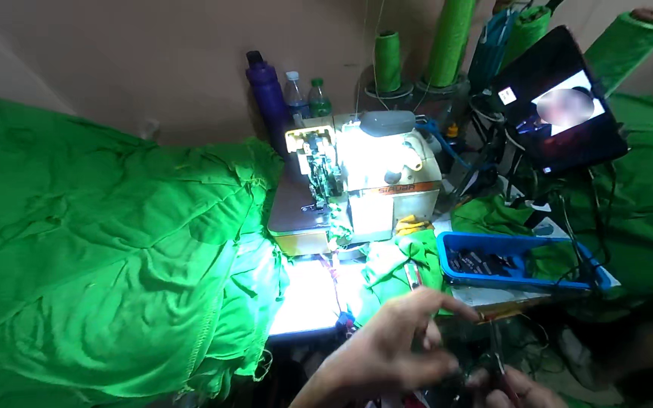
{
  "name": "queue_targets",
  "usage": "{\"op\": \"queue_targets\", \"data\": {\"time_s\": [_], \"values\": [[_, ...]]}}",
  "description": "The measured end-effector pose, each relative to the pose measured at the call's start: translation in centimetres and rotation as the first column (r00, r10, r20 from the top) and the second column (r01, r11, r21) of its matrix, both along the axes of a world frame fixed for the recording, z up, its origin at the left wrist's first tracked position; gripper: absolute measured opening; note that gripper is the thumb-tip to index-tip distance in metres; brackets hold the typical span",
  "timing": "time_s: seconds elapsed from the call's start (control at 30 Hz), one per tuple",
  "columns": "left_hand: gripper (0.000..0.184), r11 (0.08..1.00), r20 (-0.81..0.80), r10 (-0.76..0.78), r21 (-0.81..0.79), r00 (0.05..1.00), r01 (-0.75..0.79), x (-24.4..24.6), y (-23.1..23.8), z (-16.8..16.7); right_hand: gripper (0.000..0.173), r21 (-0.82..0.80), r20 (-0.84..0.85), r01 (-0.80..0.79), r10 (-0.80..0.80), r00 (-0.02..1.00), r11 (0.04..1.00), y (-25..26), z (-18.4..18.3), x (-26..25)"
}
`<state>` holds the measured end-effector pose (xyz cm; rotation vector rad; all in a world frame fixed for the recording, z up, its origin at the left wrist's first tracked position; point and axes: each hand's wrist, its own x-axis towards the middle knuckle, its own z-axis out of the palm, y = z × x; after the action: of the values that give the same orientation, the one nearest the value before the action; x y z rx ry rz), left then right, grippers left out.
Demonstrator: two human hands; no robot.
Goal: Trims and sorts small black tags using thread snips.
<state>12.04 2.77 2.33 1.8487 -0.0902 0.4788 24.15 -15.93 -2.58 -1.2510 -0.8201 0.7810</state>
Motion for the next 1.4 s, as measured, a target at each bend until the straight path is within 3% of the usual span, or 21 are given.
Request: {"op": "queue_targets", "data": {"time_s": [0.17, 0.4, 0.53, 0.73, 0.93, 1.23, 1.33, 1.4], "values": [[0.038, 0.999, 0.051, -0.013, -0.032, 0.999, 0.015, -3.6, -1.2, -1.1, 0.018, 0.052, 0.067, -0.063, 0.060, 0.996, 0.997, 2.6, 2.1, -2.0], [0.034, 0.983, 0.097, 0.009, -0.181, 0.995, 0.008, -5.9, -0.9, -2.8, 0.015, 0.105, 0.170, -0.084, 0.066, 0.983, 0.991, 3.8, 2.9, -3.2], [0.033, 0.968, 0.094, 0.052, -0.251, 0.994, -0.027, -7.3, -0.6, -3.0, 0.021, 0.111, 0.142, -0.064, 0.048, 0.989, 0.992, 5.0, 3.8, -2.7], [0.021, 0.957, 0.137, 0.060, -0.289, 0.989, -0.018, -8.5, -0.1, -2.9, 0.015, 0.166, 0.113, -0.075, 0.056, 0.992, 0.983, 7.9, 4.3, -2.2], [0.024, 0.935, 0.164, 0.049, -0.355, 0.985, 0.012, -9.2, 0.5, -3.3, 0.018, 0.131, 0.073, -0.077, 0.068, 0.995, 0.988, 8.8, 4.6, -3.0], [0.024, 0.942, 0.175, 0.066, -0.336, 0.982, -0.003, -9.7, 0.6, -3.7, 0.019, 0.136, 0.035, -0.087, 0.083, 0.996, 0.987, 9.6, 4.3, -3.6], [0.022, 0.961, 0.173, 0.080, -0.275, 0.982, -0.030, -9.8, 0.6, -3.7, 0.021, 0.130, 0.031, -0.083, 0.080, 0.996, 0.988, 9.6, 4.4, -3.8], [0.029, 0.975, 0.175, 0.163, -0.176, 0.971, -0.132, -9.6, 0.1, -3.7, 0.021, 0.134, 0.021, -0.076, 0.074, 0.997, 0.988, 9.7, 4.4, -3.9]]}}
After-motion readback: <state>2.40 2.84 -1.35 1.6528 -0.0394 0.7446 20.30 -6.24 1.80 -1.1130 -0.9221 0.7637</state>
